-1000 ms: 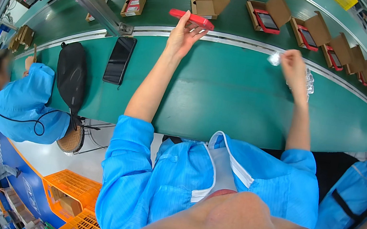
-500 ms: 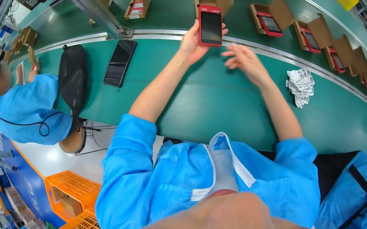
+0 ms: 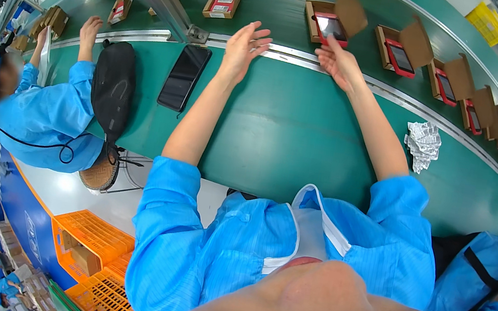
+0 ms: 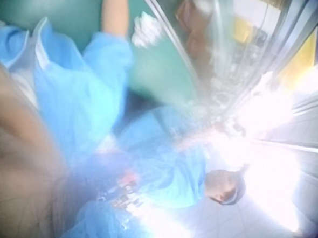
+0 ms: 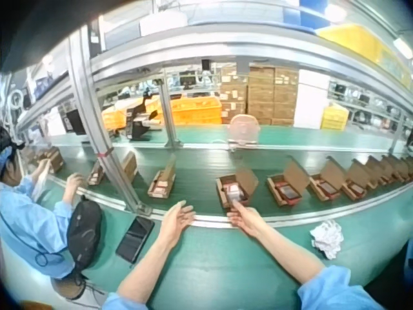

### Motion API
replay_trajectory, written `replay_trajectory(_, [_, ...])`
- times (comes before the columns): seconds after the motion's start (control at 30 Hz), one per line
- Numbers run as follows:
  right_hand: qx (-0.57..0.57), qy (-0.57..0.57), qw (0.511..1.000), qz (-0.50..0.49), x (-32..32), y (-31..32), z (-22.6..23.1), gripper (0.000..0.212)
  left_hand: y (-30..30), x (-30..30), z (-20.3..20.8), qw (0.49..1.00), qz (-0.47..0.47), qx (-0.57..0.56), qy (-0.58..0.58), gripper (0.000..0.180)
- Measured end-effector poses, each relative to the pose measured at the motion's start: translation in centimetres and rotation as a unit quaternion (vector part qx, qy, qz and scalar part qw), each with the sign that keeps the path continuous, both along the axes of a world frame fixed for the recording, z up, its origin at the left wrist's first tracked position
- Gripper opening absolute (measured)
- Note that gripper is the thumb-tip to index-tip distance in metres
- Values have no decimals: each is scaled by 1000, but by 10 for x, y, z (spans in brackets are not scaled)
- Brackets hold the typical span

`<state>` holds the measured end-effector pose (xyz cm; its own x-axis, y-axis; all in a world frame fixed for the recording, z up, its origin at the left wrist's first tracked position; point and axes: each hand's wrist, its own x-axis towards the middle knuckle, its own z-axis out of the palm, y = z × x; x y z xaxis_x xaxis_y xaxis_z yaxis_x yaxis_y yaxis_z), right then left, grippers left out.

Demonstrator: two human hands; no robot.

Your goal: Packaging handheld electronic devices into cardboard boxes on an assembly line.

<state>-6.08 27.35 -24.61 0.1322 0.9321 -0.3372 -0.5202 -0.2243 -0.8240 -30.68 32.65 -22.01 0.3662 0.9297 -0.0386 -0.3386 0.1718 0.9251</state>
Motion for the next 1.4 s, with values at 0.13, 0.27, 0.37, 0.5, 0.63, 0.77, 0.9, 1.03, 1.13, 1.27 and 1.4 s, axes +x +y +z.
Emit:
replay_trajectory(0.13, [72,-241,951,178,-42,-3,19,43,37,-26,-24,977,162,105,94,40])
replay_trajectory(0.27, [176,-392,893,130,-101,52,43,48,76,-37,-34,829,337,323,308,34])
replay_trajectory(0.37, [165,-508,841,88,-147,105,46,58,106,-38,-46,719,408,434,359,31])
replay_trajectory(0.5, [153,-570,807,-22,-139,160,21,64,96,-14,-41,645,251,522,498,27])
replay_trajectory(0.63, [277,-593,755,-43,-113,170,22,28,85,-13,-33,756,215,453,421,32])
replay_trajectory(0.77, [316,-631,708,-25,-130,130,43,24,77,-21,-25,894,294,256,221,35])
replay_trajectory(0.9, [507,-673,538,-39,-143,88,54,36,66,0,-19,983,174,25,-59,36])
replay_trajectory(1.03, [531,-681,502,-46,-156,74,49,41,71,-15,-39,973,164,32,-158,39])
replay_trajectory(1.13, [487,-639,590,-82,-143,80,51,31,55,-23,-26,969,164,-70,-173,56])
replay_trajectory(1.27, [279,-523,787,-170,-111,114,38,23,45,-47,-24,965,157,-105,-181,60])
replay_trajectory(1.4, [140,-417,888,-137,-36,124,-17,30,46,-12,-11,977,96,-100,-162,51])
